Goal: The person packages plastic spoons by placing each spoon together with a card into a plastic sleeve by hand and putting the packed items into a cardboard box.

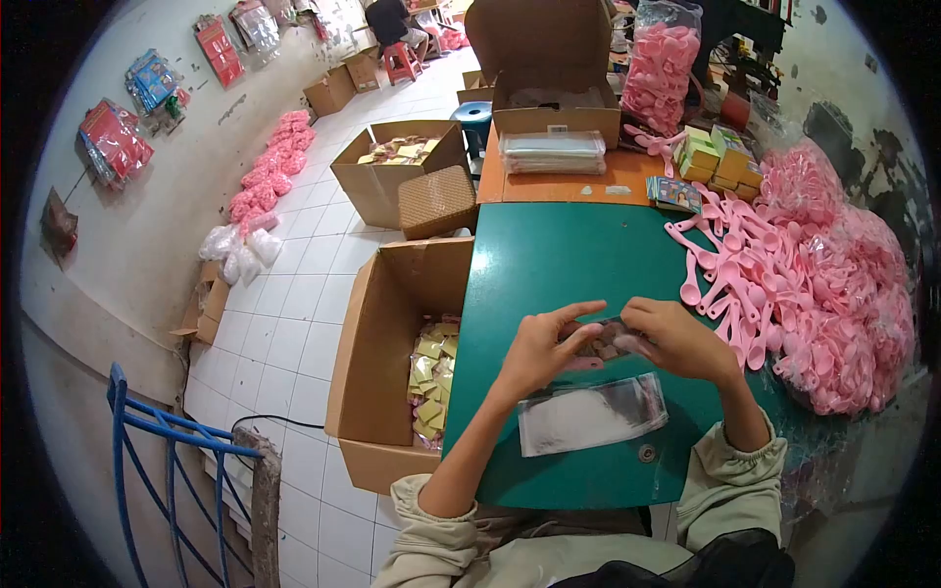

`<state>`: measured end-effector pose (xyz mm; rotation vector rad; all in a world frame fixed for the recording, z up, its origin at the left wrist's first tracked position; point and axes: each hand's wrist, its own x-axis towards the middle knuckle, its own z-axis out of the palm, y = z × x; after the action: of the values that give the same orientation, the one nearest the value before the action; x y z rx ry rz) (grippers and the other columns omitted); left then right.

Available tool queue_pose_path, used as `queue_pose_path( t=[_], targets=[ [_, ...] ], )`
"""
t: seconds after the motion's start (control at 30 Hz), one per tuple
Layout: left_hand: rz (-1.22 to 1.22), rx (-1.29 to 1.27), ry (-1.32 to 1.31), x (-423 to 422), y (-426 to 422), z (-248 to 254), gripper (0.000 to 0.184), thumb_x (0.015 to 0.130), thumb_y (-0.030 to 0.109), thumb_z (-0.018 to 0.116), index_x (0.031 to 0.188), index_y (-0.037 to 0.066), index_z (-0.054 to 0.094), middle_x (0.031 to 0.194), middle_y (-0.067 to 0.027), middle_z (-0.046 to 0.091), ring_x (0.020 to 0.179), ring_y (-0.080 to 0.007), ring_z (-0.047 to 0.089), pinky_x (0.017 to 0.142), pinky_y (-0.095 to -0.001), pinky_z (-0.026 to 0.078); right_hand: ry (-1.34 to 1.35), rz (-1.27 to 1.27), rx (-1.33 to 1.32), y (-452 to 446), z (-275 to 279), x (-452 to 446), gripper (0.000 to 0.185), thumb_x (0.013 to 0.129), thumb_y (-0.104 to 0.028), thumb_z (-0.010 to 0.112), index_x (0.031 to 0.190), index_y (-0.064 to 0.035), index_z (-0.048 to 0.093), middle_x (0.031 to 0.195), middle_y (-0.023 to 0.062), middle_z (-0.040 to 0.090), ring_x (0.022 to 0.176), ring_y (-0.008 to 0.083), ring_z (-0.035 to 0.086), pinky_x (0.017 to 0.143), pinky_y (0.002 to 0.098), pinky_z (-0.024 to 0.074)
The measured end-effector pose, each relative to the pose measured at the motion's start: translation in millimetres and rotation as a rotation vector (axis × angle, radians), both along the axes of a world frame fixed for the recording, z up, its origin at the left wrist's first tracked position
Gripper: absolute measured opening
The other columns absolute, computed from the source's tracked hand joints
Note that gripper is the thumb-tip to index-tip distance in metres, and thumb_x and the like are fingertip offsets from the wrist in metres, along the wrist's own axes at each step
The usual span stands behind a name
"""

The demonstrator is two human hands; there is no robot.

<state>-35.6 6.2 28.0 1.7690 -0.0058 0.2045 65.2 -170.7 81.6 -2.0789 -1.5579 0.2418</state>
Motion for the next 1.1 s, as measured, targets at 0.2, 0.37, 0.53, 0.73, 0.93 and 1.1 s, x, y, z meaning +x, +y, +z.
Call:
queue_pose_path(
  t=[0.2, 0.37, 0.53, 0.73, 0.93, 1.1],
  targets=[
    [0.201, 0.637, 0.024, -3.7, -8.6, 8.9, 0.052, 0.08, 0.027, 0.067, 0.124, 0.009, 0.048, 0.082, -0.0114, 0.068, 0.071, -0.021, 0.068, 0.061, -0.0293, 0.052, 0.24, 0.036, 0.091, 5.9, -15.0, 9.0, 0.014, 0.077, -0.008, 0.063, 0.084, 0.0031, 0.059, 0.074, 0.0123, 0.06, 0.065, 0.0259, 0.058, 0.062, 0.0329, 0.0457],
    [0.1, 0.294, 0.143, -5.0, 25.7, 14.6, 0.057, 0.077, 0.023, 0.071, 0.127, 0.01, 0.045, 0.084, -0.0114, 0.068, 0.078, -0.0175, 0.066, 0.067, -0.0291, 0.052, 0.786, -0.123, 0.186, -3.8, -48.2, 47.3, 0.008, 0.073, -0.004, 0.066, 0.073, -0.0016, 0.058, 0.063, 0.0005, 0.055, 0.059, 0.0069, 0.051, 0.056, 0.0212, 0.0398],
    [0.032, 0.073, 0.071, -4.6, 34.6, 6.8, 0.063, 0.078, 0.014, 0.07, 0.133, 0.01, 0.039, 0.089, -0.0127, 0.067, 0.084, -0.0131, 0.062, 0.075, -0.0284, 0.051, 1.034, -0.217, 0.207, -1.9, -54.1, 42.6, 0.016, 0.074, -0.008, 0.07, 0.069, -0.0035, 0.056, 0.064, -0.0028, 0.053, 0.06, 0.0051, 0.049, 0.056, 0.0196, 0.0391],
    [-0.013, -0.09, 0.155, 1.5, 28.8, -0.2, 0.063, 0.079, 0.012, 0.069, 0.134, 0.009, 0.037, 0.095, -0.0143, 0.065, 0.083, -0.0132, 0.062, 0.075, -0.0283, 0.052, 0.967, -0.217, 0.26, -4.2, -62.7, 48.3, 0.016, 0.073, -0.008, 0.071, 0.07, -0.0026, 0.056, 0.065, 0.0001, 0.057, 0.06, 0.0062, 0.052, 0.055, 0.0198, 0.0403],
    [-0.014, -0.111, 0.152, 2.5, 26.0, -2.9, 0.06, 0.083, 0.015, 0.066, 0.134, 0.008, 0.035, 0.101, -0.017, 0.063, 0.089, -0.0162, 0.061, 0.073, -0.0286, 0.054, 0.842, -0.258, 0.292, -10.2, -54.5, 55.4, 0.013, 0.074, -0.009, 0.07, 0.075, -0.0008, 0.06, 0.066, 0.0019, 0.059, 0.063, 0.0077, 0.056, 0.056, 0.021, 0.0435],
    [0.139, -0.052, 0.147, 13.3, 15.8, -24.4, 0.059, 0.091, 0.021, 0.053, 0.139, 0.007, 0.021, 0.106, -0.02, 0.06, 0.095, -0.0229, 0.062, 0.075, -0.0305, 0.054, 0.363, -0.394, 0.443, -6.0, -34.6, 49.9, 0.018, 0.077, -0.015, 0.069, 0.087, -0.0007, 0.064, 0.076, 0.0055, 0.063, 0.069, 0.0112, 0.058, 0.061, 0.023, 0.0458]
  ],
)
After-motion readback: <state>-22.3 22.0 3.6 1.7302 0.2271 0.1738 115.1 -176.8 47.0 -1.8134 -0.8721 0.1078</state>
